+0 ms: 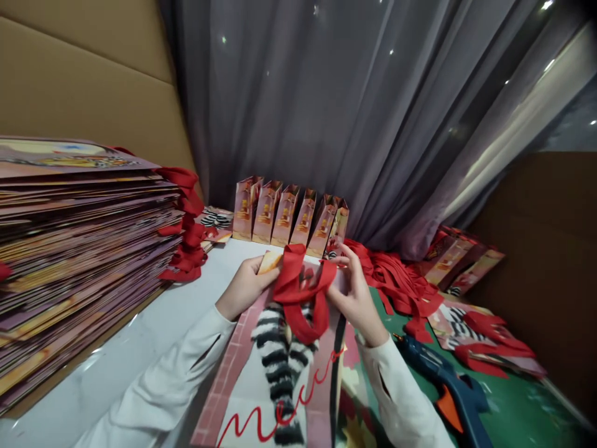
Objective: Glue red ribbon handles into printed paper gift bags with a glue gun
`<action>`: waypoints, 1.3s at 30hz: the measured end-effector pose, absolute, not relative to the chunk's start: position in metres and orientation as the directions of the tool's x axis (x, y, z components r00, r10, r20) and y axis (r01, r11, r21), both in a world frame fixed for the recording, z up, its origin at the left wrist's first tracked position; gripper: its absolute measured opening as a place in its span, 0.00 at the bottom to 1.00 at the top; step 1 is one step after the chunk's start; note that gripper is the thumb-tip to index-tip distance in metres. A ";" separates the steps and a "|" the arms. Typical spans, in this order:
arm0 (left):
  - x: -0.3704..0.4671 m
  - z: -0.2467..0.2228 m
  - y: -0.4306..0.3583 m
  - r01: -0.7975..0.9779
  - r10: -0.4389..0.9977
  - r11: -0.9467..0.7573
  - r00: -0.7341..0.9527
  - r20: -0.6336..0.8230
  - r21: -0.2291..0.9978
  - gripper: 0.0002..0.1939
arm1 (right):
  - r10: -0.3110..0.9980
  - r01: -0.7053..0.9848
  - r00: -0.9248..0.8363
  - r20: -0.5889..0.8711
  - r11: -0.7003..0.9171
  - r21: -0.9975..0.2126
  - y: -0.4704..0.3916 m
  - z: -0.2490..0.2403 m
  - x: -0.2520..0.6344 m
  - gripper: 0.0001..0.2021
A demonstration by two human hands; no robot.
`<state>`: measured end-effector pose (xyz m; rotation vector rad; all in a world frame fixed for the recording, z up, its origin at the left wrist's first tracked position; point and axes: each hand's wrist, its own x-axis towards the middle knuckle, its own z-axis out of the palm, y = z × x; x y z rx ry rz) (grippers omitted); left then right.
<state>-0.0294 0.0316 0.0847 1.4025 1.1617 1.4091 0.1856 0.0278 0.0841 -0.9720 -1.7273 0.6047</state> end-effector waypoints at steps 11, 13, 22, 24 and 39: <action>-0.015 0.076 0.010 0.012 0.971 -0.107 0.216 0.102 0.994 0.19 | 0.979 -0.100 -0.042 0.202 0.197 -0.975 0.074 0.137 0.207 0.07; -0.017 0.079 0.007 0.062 0.972 -0.117 0.214 0.101 0.991 0.18 | 0.994 -0.176 -0.049 0.098 0.088 -0.980 0.084 0.138 0.224 0.10; -0.032 0.085 0.009 0.219 0.941 -0.128 0.334 0.049 0.967 0.17 | 0.967 0.030 -0.222 -0.129 -0.125 -0.992 0.075 0.111 0.274 0.17; -0.036 0.083 0.011 0.236 0.940 -0.111 0.340 0.025 0.965 0.17 | 0.957 0.052 -0.261 -0.127 -0.117 -0.992 0.073 0.112 0.283 0.17; -0.039 0.079 0.015 0.245 0.941 -0.058 0.337 -0.029 0.968 0.16 | 0.935 -0.138 -0.353 -0.008 -0.061 -0.989 0.063 0.125 0.285 0.22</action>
